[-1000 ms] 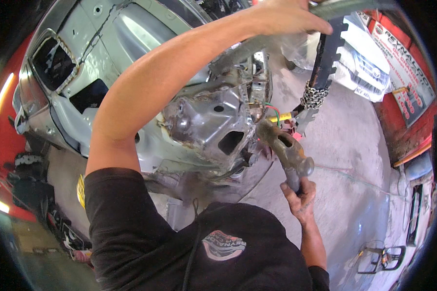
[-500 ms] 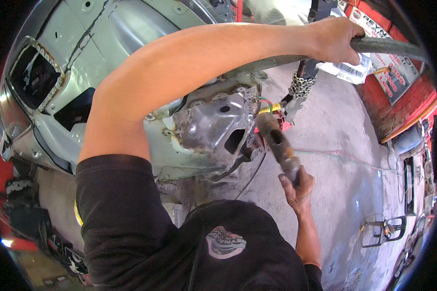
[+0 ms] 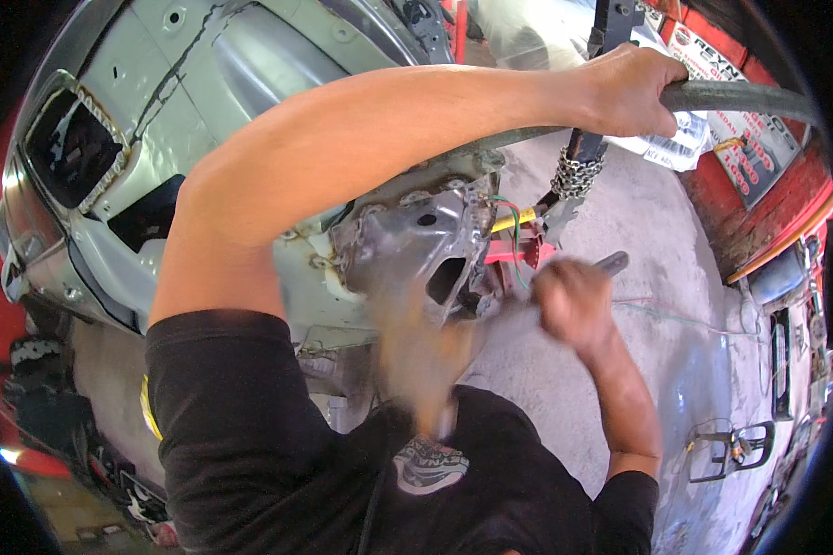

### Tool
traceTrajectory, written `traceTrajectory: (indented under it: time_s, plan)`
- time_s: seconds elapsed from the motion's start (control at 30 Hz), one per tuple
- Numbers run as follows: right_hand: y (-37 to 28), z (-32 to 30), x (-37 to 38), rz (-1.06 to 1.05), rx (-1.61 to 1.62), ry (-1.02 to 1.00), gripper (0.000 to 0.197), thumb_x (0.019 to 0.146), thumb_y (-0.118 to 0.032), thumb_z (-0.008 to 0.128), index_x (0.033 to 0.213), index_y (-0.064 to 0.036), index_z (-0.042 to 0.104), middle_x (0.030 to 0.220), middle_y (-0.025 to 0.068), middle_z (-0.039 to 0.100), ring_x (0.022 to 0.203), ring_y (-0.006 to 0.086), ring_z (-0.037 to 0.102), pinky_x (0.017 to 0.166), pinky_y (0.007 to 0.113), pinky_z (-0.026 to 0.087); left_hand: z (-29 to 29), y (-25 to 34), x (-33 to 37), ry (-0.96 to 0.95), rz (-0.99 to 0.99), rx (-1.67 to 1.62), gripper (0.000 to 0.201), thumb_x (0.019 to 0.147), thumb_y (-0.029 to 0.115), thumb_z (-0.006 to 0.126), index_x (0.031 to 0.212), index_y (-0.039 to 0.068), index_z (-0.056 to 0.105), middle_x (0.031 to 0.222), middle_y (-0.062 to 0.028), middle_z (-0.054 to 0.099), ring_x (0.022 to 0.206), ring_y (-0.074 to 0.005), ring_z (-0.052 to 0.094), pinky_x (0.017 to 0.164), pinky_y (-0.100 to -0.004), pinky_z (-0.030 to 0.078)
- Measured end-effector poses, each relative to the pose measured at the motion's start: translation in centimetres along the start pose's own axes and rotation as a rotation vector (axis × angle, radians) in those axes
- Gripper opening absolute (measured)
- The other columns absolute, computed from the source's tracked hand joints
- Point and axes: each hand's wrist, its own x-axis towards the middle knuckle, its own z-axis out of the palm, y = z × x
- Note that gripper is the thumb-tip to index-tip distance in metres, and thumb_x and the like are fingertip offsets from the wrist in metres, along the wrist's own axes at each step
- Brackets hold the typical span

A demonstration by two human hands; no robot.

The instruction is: The person uses a pry bar and hammer to straighten a damaged front frame section of a car in a repair shop. They repeatedly strike the metal to reshape it, then fit a metal bracket into the repaired area.

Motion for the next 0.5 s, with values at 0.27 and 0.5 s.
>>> traceTrajectory:
  time_s: [0.27,0.5]
  plan:
    - [-2.1,1.1,-1.2,0.195,0.041,-0.153,0.033,0.073,-0.018,0.084,0.092,-0.0088,0.058,0.072,0.0088,0.057,0.062,0.0298,0.062,0.053,0.043,0.048,0.8,0.4,0.1,-0.082,0.026,0.044,0.037,0.076,0.018,0.075,0.104,-0.006,0.07,0.079,-0.0204,0.07,0.073,-0.0294,0.07,0.073,-0.0408,0.055]
    - [-5.6,-0.1,-3.3,0.173,0.143,-0.182,0.036,0.071,-0.019,0.085,0.092,-0.0095,0.059,0.07,0.0052,0.053,0.061,0.0258,0.061,0.053,0.04,0.049,-0.2,3.3,1.4,-0.065,0.146,0.099,0.036,0.079,0.02,0.073,0.104,-0.005,0.072,0.079,-0.0198,0.071,0.072,-0.0284,0.07,0.07,-0.0402,0.054]
